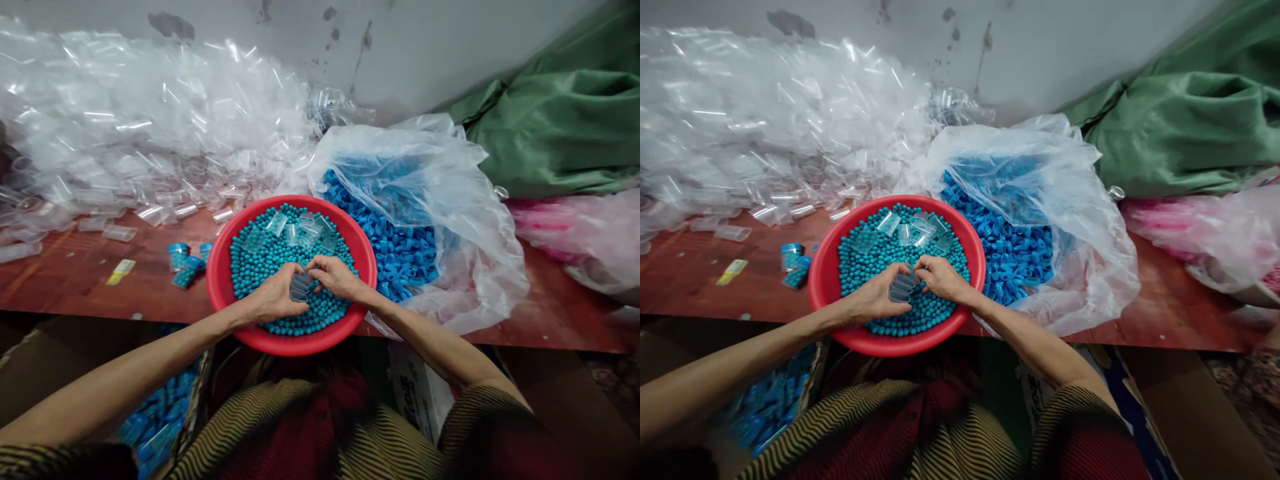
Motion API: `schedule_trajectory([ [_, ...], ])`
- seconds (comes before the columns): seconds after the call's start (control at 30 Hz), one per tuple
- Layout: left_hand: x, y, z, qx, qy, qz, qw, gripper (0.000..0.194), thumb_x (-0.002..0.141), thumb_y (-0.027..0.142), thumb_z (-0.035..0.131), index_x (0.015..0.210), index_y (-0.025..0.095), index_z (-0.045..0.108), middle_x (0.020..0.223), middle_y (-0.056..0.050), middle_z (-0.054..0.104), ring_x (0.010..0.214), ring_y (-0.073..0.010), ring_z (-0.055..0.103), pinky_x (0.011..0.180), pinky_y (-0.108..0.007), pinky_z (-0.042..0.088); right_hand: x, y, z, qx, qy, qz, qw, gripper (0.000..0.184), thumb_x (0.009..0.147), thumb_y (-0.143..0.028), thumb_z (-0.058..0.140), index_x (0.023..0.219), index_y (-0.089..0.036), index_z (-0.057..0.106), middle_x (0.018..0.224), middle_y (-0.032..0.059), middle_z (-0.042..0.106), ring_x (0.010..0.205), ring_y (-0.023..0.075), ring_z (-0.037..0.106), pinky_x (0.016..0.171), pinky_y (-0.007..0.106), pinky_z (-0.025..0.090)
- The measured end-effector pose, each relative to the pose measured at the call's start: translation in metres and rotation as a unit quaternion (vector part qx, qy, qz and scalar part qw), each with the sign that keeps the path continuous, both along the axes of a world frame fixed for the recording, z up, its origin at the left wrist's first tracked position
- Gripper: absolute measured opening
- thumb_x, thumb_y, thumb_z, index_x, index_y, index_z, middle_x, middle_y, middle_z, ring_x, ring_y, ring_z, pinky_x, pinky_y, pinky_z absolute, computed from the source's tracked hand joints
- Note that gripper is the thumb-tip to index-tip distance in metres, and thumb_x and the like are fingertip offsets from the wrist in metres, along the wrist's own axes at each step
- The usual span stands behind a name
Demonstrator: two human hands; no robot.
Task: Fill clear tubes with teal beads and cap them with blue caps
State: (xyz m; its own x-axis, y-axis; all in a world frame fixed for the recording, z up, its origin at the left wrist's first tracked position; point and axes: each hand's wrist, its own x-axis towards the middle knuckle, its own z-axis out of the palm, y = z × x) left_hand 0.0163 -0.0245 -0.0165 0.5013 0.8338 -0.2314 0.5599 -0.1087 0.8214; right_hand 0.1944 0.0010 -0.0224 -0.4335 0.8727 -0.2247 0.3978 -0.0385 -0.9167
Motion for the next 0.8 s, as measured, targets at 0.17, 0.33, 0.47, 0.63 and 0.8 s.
schedule_trajectory([
  [0.17, -0.002, -0.007, 0.008, 0.011, -0.036, 0.02, 0.999, 0.056, 0.063, 0.028, 0.064, 0.112, 0.018, 0.039, 0.095, -0.003, 0.055, 0.079, -0.0173, 0.057, 0.071, -0.033, 0.049, 0.004, -0.004, 0.0, -0.031, 0.047, -0.018, 0.998, 0.01, 0.079, -0.016, 0.05, 0.078, -0.018, 0.06, 0.075, 0.0007, 0.061, 0.069, 0.0139, 0.061, 0.052, 0.024, 0.055],
  [0.33, 0.001, -0.009, 0.022, 0.002, -0.033, 0.047, 0.998, 0.085, 0.061, 0.03, 0.064, 0.134, 0.015, 0.024, 0.122, -0.012, 0.049, 0.091, -0.02, 0.06, 0.077, -0.033, 0.05, 0.002, -0.01, 0.007, -0.152, 0.15, -0.025, 0.977, 0.011, 0.074, -0.013, 0.05, 0.081, -0.017, 0.059, 0.076, 0.0008, 0.062, 0.078, 0.0149, 0.064, 0.055, 0.022, 0.056],
  [0.47, 0.004, -0.006, 0.026, -0.032, 0.031, 0.015, 0.999, 0.09, 0.063, 0.03, 0.063, 0.141, 0.014, 0.02, 0.115, -0.01, 0.058, 0.089, -0.0215, 0.062, 0.077, -0.033, 0.051, 0.0, -0.012, 0.011, -0.183, 0.148, -0.05, 0.971, 0.015, 0.072, -0.011, 0.051, 0.084, -0.019, 0.048, 0.077, -0.0014, 0.059, 0.073, 0.0139, 0.064, 0.052, 0.023, 0.055],
  [0.63, -0.006, 0.002, 0.015, 0.069, 0.179, -0.013, 0.981, 0.077, 0.06, 0.026, 0.061, 0.132, 0.009, 0.039, 0.12, -0.016, 0.057, 0.109, -0.0304, 0.056, 0.094, -0.04, 0.044, 0.01, -0.006, 0.002, -0.005, -0.045, -0.012, 0.999, 0.009, 0.079, -0.015, 0.045, 0.086, -0.02, 0.046, 0.087, 0.003, 0.06, 0.085, 0.019, 0.062, 0.074, 0.038, 0.054],
  [0.8, -0.018, 0.019, 0.008, -0.028, 0.311, 0.071, 0.947, 0.07, 0.057, 0.027, 0.063, 0.123, 0.01, 0.045, 0.104, -0.014, 0.063, 0.095, -0.0317, 0.061, 0.076, -0.036, 0.048, 0.014, 0.009, -0.017, 0.12, -0.194, -0.046, 0.972, 0.023, 0.078, -0.011, 0.043, 0.098, -0.013, 0.054, 0.111, 0.0148, 0.058, 0.109, 0.0253, 0.052, 0.1, 0.044, 0.038],
])
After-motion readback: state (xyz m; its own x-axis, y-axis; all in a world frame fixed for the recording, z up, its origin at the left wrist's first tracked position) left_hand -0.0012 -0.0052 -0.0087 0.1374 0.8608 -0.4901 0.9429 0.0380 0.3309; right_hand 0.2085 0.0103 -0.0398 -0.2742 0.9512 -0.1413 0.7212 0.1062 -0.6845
